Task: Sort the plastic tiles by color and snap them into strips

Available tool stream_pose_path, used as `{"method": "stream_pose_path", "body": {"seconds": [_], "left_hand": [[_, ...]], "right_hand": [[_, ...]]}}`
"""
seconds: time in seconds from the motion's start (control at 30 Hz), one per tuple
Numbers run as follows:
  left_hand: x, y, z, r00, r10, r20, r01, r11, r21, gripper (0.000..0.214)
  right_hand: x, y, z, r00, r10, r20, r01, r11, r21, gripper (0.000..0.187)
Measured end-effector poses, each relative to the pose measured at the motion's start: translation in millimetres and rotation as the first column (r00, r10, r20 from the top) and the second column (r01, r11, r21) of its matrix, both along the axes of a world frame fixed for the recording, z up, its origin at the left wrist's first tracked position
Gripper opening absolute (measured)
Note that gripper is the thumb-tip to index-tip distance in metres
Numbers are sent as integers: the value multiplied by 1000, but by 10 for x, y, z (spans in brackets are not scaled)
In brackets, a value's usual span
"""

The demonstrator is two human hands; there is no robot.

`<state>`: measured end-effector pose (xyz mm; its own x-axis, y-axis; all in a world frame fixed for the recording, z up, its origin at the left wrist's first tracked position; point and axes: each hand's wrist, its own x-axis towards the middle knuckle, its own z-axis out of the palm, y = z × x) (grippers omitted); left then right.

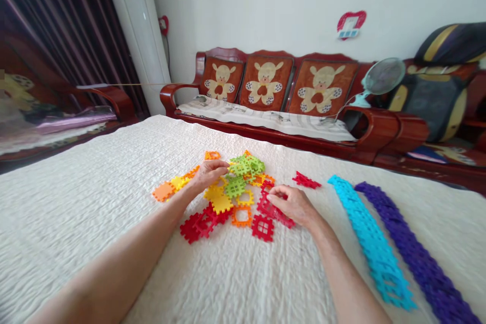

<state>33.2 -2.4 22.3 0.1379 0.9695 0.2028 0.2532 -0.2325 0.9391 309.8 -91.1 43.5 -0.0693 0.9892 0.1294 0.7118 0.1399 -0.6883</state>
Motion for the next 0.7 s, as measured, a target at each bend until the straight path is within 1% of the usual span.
{"method": "stream_pose_path", "body": {"seconds": [0.03,0.07,0.1,0.17,0.23,0.27,0.3,0.33,0.4,0.5,0.6,0.7], "left_hand": [[9,-1,-31,999,-6,-46,7,999,31,31],[17,-8,-54,997,-9,-79,13,998,55,31],[25,-19,-70,994,-7,-109,15,997,71,32],[38,-46,-86,985,28,-172,-8,993,116,33],[50,-67,-97,975,22,-223,15,986,166,32],[54,-73,-105,969,18,-247,31,980,194,32],[57,-74,-116,964,13,-265,47,975,217,31],[59,-72,-129,961,11,-275,55,971,232,30],[59,-61,-160,959,6,-285,67,966,248,30],[54,-44,-191,956,9,-294,73,961,265,29],[51,-45,-188,948,18,-318,74,958,276,29],[52,-54,-173,943,21,-333,74,960,271,30]], "right_hand": [[19,8,15,999,-49,2,48,998,45,30],[54,20,22,992,-126,-3,126,986,106,32],[105,33,20,972,-233,-27,234,957,173,34],[254,56,-21,919,-389,-70,392,876,281,36],[438,62,-108,839,-540,-65,528,781,332,39],[528,58,-162,803,-595,-47,573,747,338,40],[608,53,-219,776,-630,-22,598,725,342,41],[675,51,-274,761,-649,9,608,717,342,43],[759,64,-365,747,-660,75,603,721,342,46],[776,148,-421,759,-630,164,545,753,369,51],[737,264,-393,774,-577,260,481,804,350,54],[712,322,-353,799,-508,321,411,852,323,44]]}}
